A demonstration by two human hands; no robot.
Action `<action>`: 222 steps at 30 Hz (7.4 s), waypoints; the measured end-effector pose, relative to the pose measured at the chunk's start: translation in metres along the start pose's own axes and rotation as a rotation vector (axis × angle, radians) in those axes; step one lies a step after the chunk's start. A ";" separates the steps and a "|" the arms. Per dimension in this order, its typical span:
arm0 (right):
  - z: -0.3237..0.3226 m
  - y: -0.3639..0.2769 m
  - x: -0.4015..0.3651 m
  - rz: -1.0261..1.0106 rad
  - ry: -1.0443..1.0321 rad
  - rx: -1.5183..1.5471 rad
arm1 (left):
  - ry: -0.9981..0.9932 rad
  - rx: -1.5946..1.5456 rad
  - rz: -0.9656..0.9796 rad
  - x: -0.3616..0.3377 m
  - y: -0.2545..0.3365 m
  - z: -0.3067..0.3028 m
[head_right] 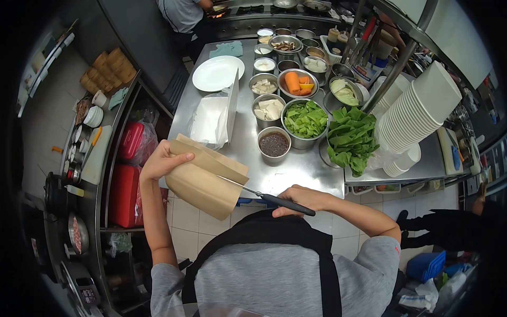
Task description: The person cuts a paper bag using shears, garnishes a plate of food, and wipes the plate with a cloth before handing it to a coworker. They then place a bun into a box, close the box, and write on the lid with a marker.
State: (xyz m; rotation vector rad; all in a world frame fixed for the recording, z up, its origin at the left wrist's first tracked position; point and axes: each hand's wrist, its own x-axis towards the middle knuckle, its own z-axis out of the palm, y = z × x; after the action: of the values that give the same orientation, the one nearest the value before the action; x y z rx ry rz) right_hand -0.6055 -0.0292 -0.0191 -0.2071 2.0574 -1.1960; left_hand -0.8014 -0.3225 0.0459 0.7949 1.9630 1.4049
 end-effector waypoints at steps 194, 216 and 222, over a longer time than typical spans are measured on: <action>0.095 -0.275 0.363 -0.535 -0.122 0.100 | 0.684 -0.191 0.171 -0.286 -0.139 -0.190; 0.111 -0.172 0.872 0.153 0.818 1.138 | 0.412 -0.414 -0.178 -0.231 -0.312 -0.416; 0.003 -0.133 1.113 0.227 1.194 0.783 | -0.079 -0.533 -0.043 -0.128 -0.377 -0.516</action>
State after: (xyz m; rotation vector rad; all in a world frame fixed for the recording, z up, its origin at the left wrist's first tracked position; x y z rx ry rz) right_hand -1.4291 -0.6298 -0.4846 1.3585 2.1367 -2.1337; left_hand -1.1553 -0.8289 -0.1606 0.5434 1.4316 1.7310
